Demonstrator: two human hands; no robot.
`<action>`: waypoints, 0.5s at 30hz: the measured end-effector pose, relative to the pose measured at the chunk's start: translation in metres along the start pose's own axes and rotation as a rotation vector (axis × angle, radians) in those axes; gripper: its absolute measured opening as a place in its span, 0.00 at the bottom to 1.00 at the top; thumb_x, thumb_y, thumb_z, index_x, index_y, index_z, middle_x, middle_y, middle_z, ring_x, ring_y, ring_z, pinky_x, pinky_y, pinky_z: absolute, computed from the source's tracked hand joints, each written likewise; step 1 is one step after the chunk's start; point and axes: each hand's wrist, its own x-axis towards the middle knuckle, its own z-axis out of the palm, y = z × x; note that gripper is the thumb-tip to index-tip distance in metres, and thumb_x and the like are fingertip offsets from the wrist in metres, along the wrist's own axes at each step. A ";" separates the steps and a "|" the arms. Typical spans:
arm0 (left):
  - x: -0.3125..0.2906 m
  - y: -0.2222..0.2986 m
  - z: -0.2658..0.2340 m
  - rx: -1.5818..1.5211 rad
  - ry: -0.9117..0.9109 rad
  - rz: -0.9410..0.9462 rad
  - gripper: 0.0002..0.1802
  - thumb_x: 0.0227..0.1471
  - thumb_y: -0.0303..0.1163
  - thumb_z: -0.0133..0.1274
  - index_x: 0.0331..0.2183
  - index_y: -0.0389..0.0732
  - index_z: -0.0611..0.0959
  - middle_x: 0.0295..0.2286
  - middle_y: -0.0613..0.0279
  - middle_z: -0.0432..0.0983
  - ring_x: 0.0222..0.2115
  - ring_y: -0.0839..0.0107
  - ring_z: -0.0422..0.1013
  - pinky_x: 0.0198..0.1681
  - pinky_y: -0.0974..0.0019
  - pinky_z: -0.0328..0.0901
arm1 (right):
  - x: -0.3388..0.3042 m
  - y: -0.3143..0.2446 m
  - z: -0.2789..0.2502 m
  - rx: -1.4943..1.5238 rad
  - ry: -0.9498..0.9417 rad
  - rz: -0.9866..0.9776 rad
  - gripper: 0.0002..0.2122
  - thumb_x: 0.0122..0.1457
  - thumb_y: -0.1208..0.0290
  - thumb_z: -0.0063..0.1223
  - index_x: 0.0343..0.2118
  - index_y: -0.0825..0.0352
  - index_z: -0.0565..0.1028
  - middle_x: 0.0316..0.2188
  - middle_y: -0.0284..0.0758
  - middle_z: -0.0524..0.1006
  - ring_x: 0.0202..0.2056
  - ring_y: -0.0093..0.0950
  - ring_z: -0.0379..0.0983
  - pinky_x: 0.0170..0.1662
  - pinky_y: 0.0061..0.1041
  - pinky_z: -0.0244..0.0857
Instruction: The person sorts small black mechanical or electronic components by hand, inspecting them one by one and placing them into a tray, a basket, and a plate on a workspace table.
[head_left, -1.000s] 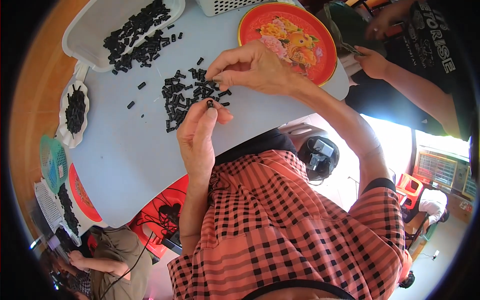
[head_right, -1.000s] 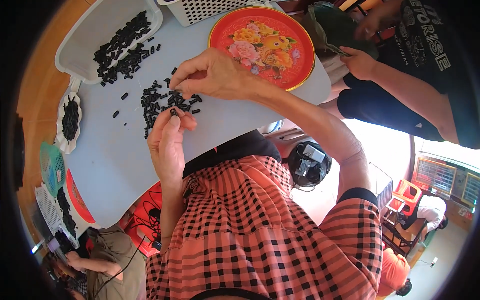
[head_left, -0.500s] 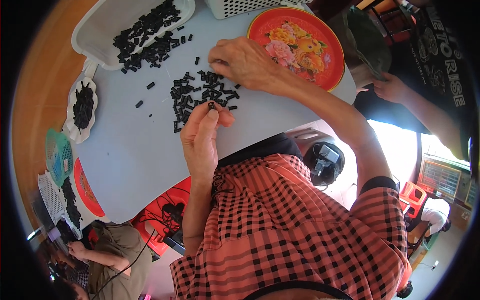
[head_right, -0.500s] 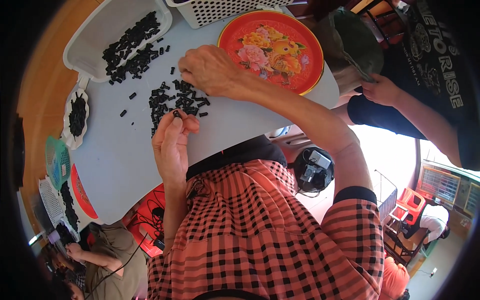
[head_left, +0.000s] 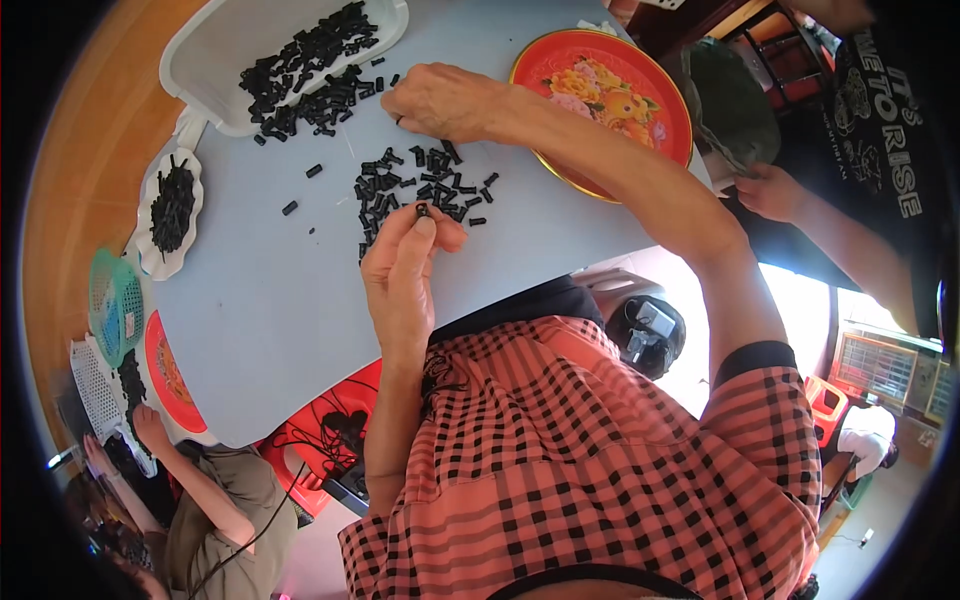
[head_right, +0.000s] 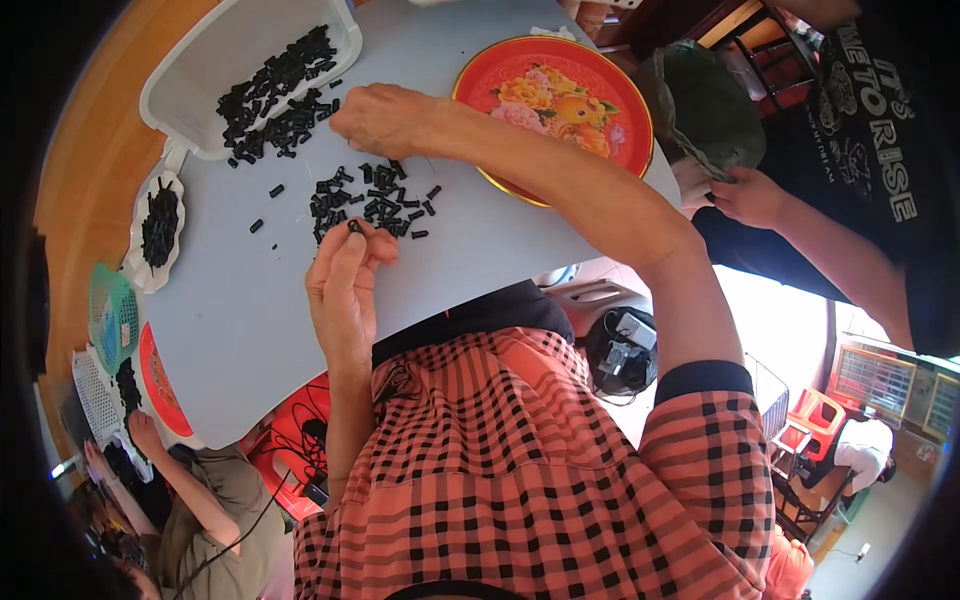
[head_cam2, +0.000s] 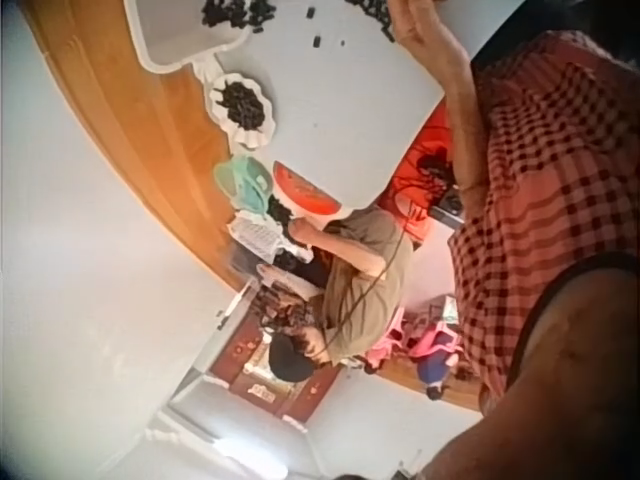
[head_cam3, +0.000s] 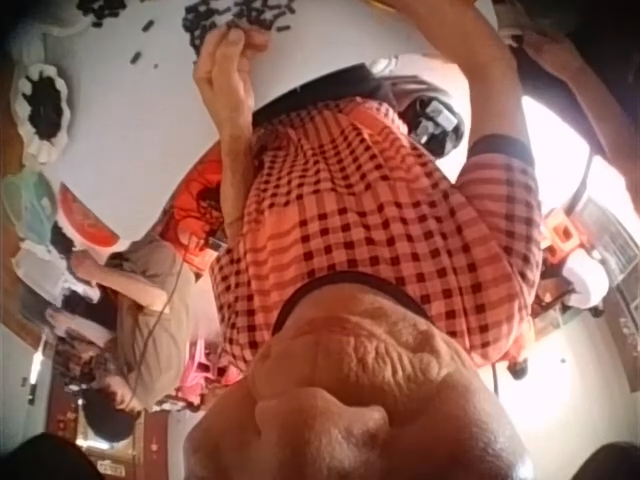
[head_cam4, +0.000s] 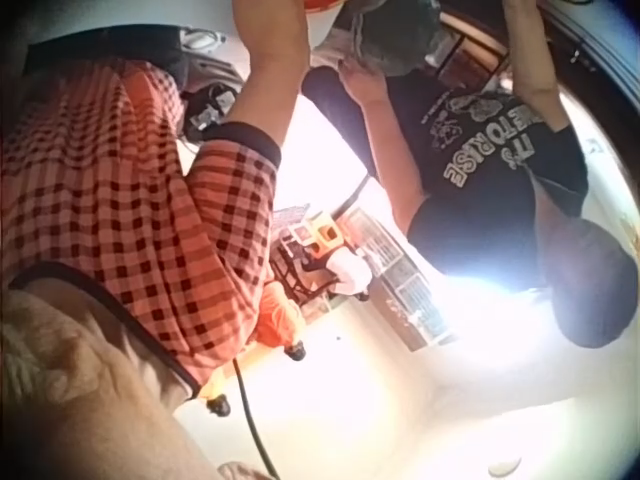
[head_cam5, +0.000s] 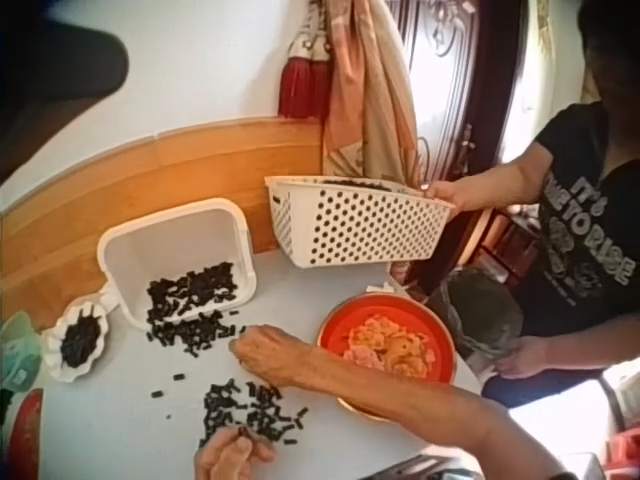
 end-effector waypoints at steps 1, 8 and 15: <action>0.001 -0.001 0.000 0.003 -0.005 0.000 0.11 0.56 0.27 0.44 0.37 0.30 0.76 0.28 0.58 0.74 0.31 0.73 0.68 0.38 0.69 0.63 | -0.001 0.003 0.000 0.011 0.073 -0.055 0.03 0.48 0.78 0.50 0.27 0.69 0.73 0.22 0.40 0.74 0.28 0.39 0.73 0.32 0.34 0.67; 0.009 -0.001 -0.001 0.007 -0.046 0.005 0.12 0.57 0.28 0.44 0.38 0.30 0.77 0.29 0.59 0.74 0.30 0.74 0.68 0.37 0.70 0.63 | -0.049 -0.017 -0.021 0.857 0.067 0.139 0.06 0.51 0.72 0.56 0.29 0.69 0.76 0.22 0.33 0.76 0.25 0.19 0.73 0.31 0.19 0.67; 0.012 -0.010 0.004 0.027 -0.081 0.000 0.12 0.57 0.27 0.45 0.39 0.30 0.77 0.29 0.59 0.74 0.30 0.74 0.69 0.36 0.70 0.62 | -0.092 -0.037 -0.019 1.197 0.142 0.153 0.07 0.55 0.73 0.55 0.35 0.68 0.79 0.24 0.28 0.76 0.25 0.15 0.68 0.29 0.15 0.64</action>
